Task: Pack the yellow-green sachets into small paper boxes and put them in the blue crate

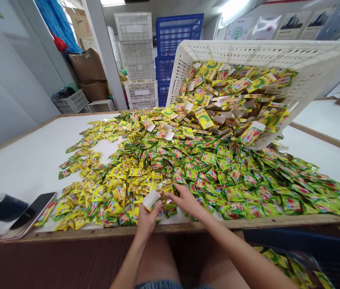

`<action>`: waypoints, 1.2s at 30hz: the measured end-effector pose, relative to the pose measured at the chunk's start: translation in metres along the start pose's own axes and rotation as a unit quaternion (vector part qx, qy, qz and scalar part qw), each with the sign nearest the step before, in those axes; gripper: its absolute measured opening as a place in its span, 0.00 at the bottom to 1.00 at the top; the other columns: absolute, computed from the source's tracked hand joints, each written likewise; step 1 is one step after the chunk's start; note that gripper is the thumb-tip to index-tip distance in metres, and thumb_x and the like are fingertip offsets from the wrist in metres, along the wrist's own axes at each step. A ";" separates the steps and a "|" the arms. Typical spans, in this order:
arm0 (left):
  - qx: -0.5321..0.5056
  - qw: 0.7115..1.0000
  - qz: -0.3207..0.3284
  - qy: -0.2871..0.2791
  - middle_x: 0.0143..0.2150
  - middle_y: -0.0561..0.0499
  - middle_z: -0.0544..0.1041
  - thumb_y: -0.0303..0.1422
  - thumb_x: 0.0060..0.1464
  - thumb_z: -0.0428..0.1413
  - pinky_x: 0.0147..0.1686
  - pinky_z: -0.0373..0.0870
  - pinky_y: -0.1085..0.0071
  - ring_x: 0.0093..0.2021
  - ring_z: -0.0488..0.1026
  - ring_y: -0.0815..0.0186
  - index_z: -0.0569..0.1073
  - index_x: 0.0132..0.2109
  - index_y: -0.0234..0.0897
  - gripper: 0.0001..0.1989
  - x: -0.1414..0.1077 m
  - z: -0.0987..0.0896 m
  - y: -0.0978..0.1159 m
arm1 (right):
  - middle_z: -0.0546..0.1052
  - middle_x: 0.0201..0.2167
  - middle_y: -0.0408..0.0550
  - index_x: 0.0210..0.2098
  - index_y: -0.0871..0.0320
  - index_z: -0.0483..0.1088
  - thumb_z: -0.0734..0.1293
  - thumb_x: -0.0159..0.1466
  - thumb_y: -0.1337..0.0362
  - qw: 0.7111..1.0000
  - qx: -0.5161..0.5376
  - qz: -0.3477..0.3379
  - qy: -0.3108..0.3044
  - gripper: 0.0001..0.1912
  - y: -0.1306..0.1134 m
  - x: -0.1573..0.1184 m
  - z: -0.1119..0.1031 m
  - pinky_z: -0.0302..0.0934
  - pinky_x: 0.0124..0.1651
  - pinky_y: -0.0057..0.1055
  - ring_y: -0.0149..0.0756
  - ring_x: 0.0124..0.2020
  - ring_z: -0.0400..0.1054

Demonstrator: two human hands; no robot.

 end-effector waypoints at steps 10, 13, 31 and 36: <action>0.040 0.979 -0.050 -0.192 0.27 0.50 0.76 0.38 0.45 0.59 0.33 0.68 0.70 0.29 0.72 0.65 0.74 0.33 0.32 0.12 0.021 0.033 0.003 | 0.71 0.35 0.48 0.38 0.59 0.68 0.62 0.58 0.72 0.979 -0.163 -0.109 -0.053 0.09 -0.043 0.004 -0.040 0.58 0.40 0.29 0.36 0.38 0.66; 0.032 0.977 -0.053 -0.205 0.29 0.50 0.76 0.37 0.43 0.60 0.35 0.67 0.70 0.31 0.71 0.64 0.73 0.37 0.32 0.14 0.024 0.042 0.000 | 0.70 0.34 0.49 0.35 0.60 0.68 0.61 0.55 0.75 0.938 -0.319 -0.079 -0.114 0.09 -0.043 0.005 -0.040 0.57 0.35 0.27 0.36 0.34 0.66; 0.028 0.974 -0.080 -0.208 0.24 0.50 0.75 0.42 0.43 0.59 0.27 0.66 0.72 0.26 0.71 0.64 0.74 0.31 0.31 0.16 0.020 0.040 -0.011 | 0.70 0.33 0.50 0.28 0.60 0.70 0.67 0.54 0.68 0.931 -0.324 -0.087 -0.145 0.01 -0.042 0.016 -0.027 0.55 0.39 0.30 0.38 0.38 0.64; 0.016 0.986 -0.066 -0.151 0.30 0.50 0.77 0.40 0.43 0.60 0.33 0.67 0.71 0.31 0.72 0.64 0.74 0.35 0.32 0.16 0.022 0.036 -0.009 | 0.69 0.36 0.46 0.38 0.58 0.66 0.69 0.55 0.66 0.978 -0.201 -0.056 0.003 0.12 -0.024 0.006 -0.018 0.55 0.42 0.32 0.36 0.39 0.62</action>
Point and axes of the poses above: each hand's wrist, its own x-axis towards the middle knuckle, its own z-axis out of the palm, y = z × x, the point moved 2 cm from there along x, towards the middle knuckle
